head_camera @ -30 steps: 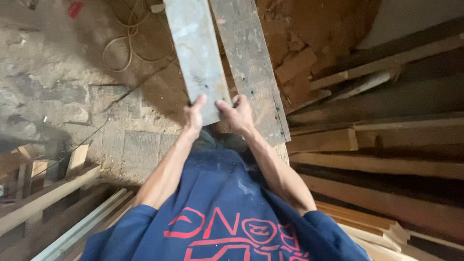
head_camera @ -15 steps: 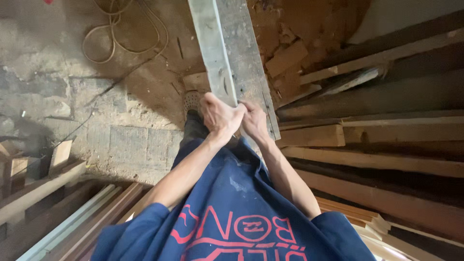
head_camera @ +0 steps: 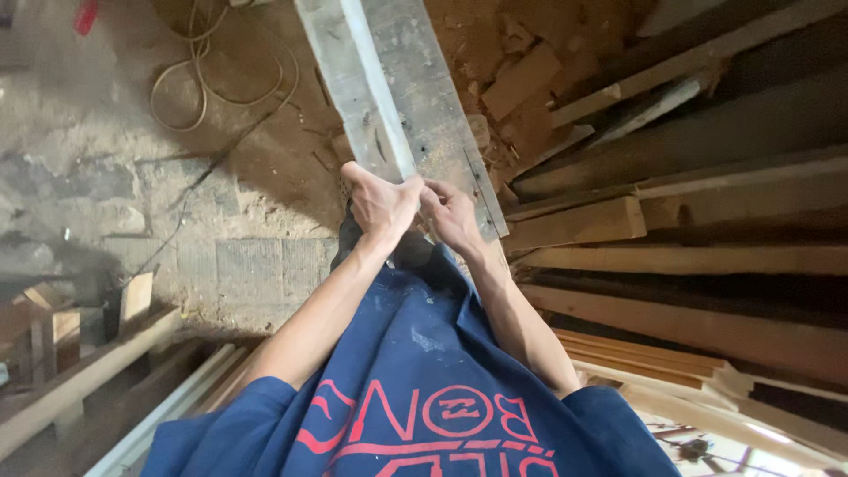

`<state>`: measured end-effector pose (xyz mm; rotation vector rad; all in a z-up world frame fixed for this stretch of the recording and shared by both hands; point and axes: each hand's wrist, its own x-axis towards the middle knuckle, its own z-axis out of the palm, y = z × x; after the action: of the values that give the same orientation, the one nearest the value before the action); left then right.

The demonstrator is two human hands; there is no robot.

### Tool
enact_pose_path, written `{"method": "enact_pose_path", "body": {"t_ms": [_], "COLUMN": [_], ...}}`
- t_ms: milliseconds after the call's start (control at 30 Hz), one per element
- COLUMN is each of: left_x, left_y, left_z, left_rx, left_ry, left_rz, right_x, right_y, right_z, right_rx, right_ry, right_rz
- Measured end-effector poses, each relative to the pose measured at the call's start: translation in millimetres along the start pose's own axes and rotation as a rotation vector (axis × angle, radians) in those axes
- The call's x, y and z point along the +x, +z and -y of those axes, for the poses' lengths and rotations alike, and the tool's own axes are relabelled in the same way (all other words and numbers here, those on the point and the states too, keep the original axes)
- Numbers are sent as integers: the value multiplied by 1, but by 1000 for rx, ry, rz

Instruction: The person uses an electric planer to smooth a long wooden plank, then flips and inspects it. They retrieve a hammer and a nail puller, then use the puller to remove several nails from the plank.

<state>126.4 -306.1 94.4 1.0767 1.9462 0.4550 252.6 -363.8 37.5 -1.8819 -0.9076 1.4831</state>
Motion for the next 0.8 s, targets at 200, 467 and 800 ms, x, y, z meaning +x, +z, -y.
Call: {"method": "enact_pose_path", "body": {"t_ms": [200, 467, 800], "left_x": [14, 25, -8], "left_y": [-1, 17, -11], "left_z": [25, 31, -35], "left_rx": [-53, -969, -1061], "left_ry": [23, -72, -102], "left_rz": [10, 452, 631], "right_x": [-7, -19, -44], "right_y": [-2, -46, -93], "right_z": [-15, -2, 60], "right_rx": [-54, 540, 682], "right_ry": [-88, -20, -224], "right_rz": [-15, 169, 62]}}
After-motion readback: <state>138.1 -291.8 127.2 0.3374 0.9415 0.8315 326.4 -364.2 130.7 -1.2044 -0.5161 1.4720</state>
